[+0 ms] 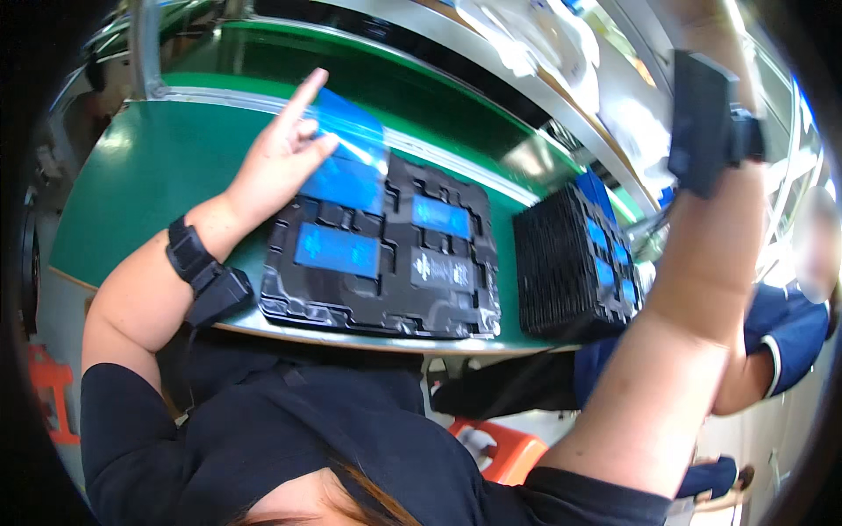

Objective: Placing blue protective films over lithium-ion batteries in a plastic shipping tray.

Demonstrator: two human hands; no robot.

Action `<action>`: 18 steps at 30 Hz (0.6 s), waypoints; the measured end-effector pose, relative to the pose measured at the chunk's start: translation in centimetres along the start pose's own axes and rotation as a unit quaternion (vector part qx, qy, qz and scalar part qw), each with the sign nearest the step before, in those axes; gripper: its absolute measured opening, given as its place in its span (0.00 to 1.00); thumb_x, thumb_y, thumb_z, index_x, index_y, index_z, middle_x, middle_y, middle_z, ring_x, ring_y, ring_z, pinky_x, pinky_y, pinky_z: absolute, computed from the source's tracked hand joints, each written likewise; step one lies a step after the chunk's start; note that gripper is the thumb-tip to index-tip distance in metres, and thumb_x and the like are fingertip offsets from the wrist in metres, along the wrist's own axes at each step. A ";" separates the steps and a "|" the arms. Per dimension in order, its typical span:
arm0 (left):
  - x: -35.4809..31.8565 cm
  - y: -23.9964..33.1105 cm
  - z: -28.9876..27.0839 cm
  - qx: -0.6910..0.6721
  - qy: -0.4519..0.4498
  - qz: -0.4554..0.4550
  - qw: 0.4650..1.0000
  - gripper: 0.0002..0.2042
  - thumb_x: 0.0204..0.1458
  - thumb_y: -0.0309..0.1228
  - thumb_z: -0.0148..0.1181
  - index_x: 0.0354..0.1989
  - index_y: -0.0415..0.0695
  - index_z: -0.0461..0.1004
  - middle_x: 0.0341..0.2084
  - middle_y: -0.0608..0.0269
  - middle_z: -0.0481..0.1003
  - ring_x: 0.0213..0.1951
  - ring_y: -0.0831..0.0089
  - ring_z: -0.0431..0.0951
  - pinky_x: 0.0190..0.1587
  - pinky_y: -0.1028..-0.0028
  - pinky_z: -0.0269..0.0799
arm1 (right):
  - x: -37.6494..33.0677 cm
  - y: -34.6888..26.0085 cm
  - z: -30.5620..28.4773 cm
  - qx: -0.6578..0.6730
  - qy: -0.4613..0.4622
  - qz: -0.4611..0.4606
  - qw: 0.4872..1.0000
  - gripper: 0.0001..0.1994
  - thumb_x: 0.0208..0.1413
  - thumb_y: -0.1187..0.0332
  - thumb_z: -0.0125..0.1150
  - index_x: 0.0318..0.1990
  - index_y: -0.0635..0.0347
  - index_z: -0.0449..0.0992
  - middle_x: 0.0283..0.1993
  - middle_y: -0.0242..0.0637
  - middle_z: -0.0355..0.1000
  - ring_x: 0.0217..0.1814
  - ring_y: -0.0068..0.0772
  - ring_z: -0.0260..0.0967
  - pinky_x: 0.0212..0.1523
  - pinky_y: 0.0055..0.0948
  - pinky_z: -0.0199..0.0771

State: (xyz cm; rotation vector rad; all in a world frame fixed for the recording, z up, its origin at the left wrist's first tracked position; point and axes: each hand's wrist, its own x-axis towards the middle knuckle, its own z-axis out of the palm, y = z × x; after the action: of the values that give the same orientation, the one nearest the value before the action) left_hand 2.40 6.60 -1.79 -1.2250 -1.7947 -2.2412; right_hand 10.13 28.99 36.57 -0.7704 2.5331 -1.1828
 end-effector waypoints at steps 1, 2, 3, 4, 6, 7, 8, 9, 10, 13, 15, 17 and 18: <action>0.2 -0.2 0.0 -0.023 -0.009 0.017 1.000 0.31 0.51 0.26 0.56 0.64 0.49 0.52 0.39 0.52 0.71 0.36 0.73 0.71 0.43 0.73 0.70 | 0.9 2.5 0.7 -0.051 0.047 -0.009 0.998 0.20 0.54 0.65 0.57 0.52 0.66 0.66 0.49 0.40 0.69 0.50 0.32 0.67 0.50 0.30 0.67; 0.3 0.5 0.0 -0.032 -0.027 -0.007 0.999 0.29 0.53 0.25 0.54 0.64 0.50 0.52 0.37 0.60 0.70 0.36 0.79 0.69 0.42 0.78 0.67 | 1.3 5.3 1.5 -0.099 0.098 -0.017 0.990 0.19 0.54 0.64 0.57 0.49 0.65 0.68 0.45 0.40 0.70 0.47 0.31 0.68 0.46 0.29 0.69; 0.1 0.8 -0.4 -0.036 -0.037 -0.039 0.998 0.28 0.55 0.24 0.52 0.64 0.50 0.53 0.36 0.67 0.70 0.36 0.85 0.67 0.42 0.83 0.65 | 2.6 8.9 2.2 -0.135 0.143 -0.031 0.980 0.18 0.53 0.62 0.57 0.47 0.64 0.69 0.41 0.40 0.71 0.43 0.29 0.69 0.43 0.28 0.70; -0.2 0.9 -0.9 -0.009 -0.004 -0.053 0.999 0.23 0.55 0.26 0.52 0.61 0.47 0.59 0.36 0.67 0.70 0.36 0.85 0.67 0.42 0.83 0.65 | 4.0 12.3 3.5 -0.170 0.187 -0.043 0.967 0.17 0.52 0.61 0.57 0.44 0.63 0.70 0.38 0.39 0.72 0.40 0.28 0.71 0.39 0.27 0.71; -0.3 0.8 -1.7 -0.025 0.002 -0.072 0.997 0.22 0.55 0.27 0.53 0.59 0.46 0.61 0.36 0.67 0.70 0.36 0.85 0.67 0.41 0.83 0.66 | 6.5 15.2 12.0 -0.063 0.254 0.000 0.965 0.16 0.52 0.61 0.58 0.44 0.63 0.71 0.36 0.39 0.73 0.37 0.28 0.72 0.36 0.26 0.72; -0.1 0.8 -1.8 -0.050 -0.006 -0.085 0.995 0.20 0.55 0.28 0.53 0.58 0.44 0.62 0.35 0.67 0.70 0.36 0.85 0.68 0.41 0.83 0.66 | 5.5 15.0 16.4 0.081 0.268 0.051 0.959 0.17 0.52 0.62 0.58 0.46 0.63 0.71 0.37 0.39 0.74 0.37 0.29 0.73 0.37 0.25 0.71; 0.0 0.8 -1.9 -0.056 -0.010 -0.085 0.995 0.19 0.55 0.28 0.53 0.55 0.41 0.64 0.36 0.66 0.71 0.37 0.84 0.70 0.41 0.82 0.68 | 4.7 15.3 18.5 0.018 0.270 0.076 0.960 0.18 0.50 0.62 0.60 0.45 0.63 0.72 0.37 0.38 0.74 0.38 0.31 0.72 0.39 0.26 0.71; 0.2 1.1 -1.7 -0.060 -0.008 -0.085 0.995 0.19 0.55 0.28 0.53 0.55 0.41 0.64 0.36 0.66 0.71 0.37 0.84 0.70 0.41 0.82 0.68 | 3.6 15.6 20.0 -0.046 0.276 0.101 0.955 0.18 0.48 0.62 0.62 0.44 0.63 0.73 0.37 0.38 0.74 0.39 0.33 0.72 0.41 0.27 0.70; 0.2 1.6 -1.6 -0.068 -0.029 -0.103 0.992 0.18 0.56 0.28 0.53 0.55 0.40 0.64 0.38 0.64 0.72 0.38 0.83 0.71 0.42 0.81 0.69 | 2.6 16.3 21.3 -0.085 0.262 0.092 0.957 0.22 0.46 0.62 0.64 0.48 0.64 0.71 0.42 0.41 0.72 0.45 0.36 0.70 0.46 0.30 0.68; 0.1 2.8 -1.0 -0.132 -0.074 -0.124 0.981 0.18 0.56 0.28 0.53 0.54 0.37 0.64 0.41 0.61 0.72 0.42 0.79 0.73 0.46 0.78 0.70 | 0.8 17.6 23.1 -0.198 0.208 0.026 0.957 0.31 0.42 0.59 0.67 0.54 0.64 0.65 0.55 0.48 0.63 0.60 0.43 0.59 0.57 0.34 0.59; -0.1 3.1 -0.8 -0.137 -0.103 -0.151 0.973 0.19 0.55 0.27 0.53 0.55 0.37 0.63 0.42 0.60 0.72 0.43 0.78 0.72 0.47 0.78 0.69 | 0.3 18.7 23.7 -0.194 0.201 0.009 0.960 0.35 0.41 0.59 0.68 0.57 0.64 0.62 0.57 0.50 0.60 0.61 0.47 0.57 0.59 0.37 0.57; 0.1 2.3 -0.7 -0.113 -0.111 -0.152 0.975 0.23 0.52 0.26 0.57 0.57 0.37 0.61 0.45 0.59 0.71 0.45 0.77 0.72 0.48 0.77 0.69 | 0.6 19.8 23.9 -0.176 0.189 0.006 0.966 0.34 0.41 0.61 0.69 0.56 0.64 0.63 0.55 0.51 0.63 0.59 0.47 0.61 0.57 0.36 0.60; 0.1 2.3 -0.6 -0.138 -0.125 -0.131 0.974 0.26 0.51 0.25 0.58 0.59 0.37 0.59 0.46 0.58 0.70 0.46 0.75 0.71 0.49 0.76 0.68 | 0.5 20.4 23.8 -0.164 0.192 0.007 0.968 0.33 0.41 0.62 0.69 0.55 0.65 0.64 0.53 0.51 0.65 0.56 0.47 0.64 0.54 0.34 0.63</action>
State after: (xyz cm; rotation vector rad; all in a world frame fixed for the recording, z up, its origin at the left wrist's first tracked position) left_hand 3.08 5.38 0.19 -1.4509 -1.8715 -2.6642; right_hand 12.42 24.37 5.59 -0.6371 3.1035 -0.9999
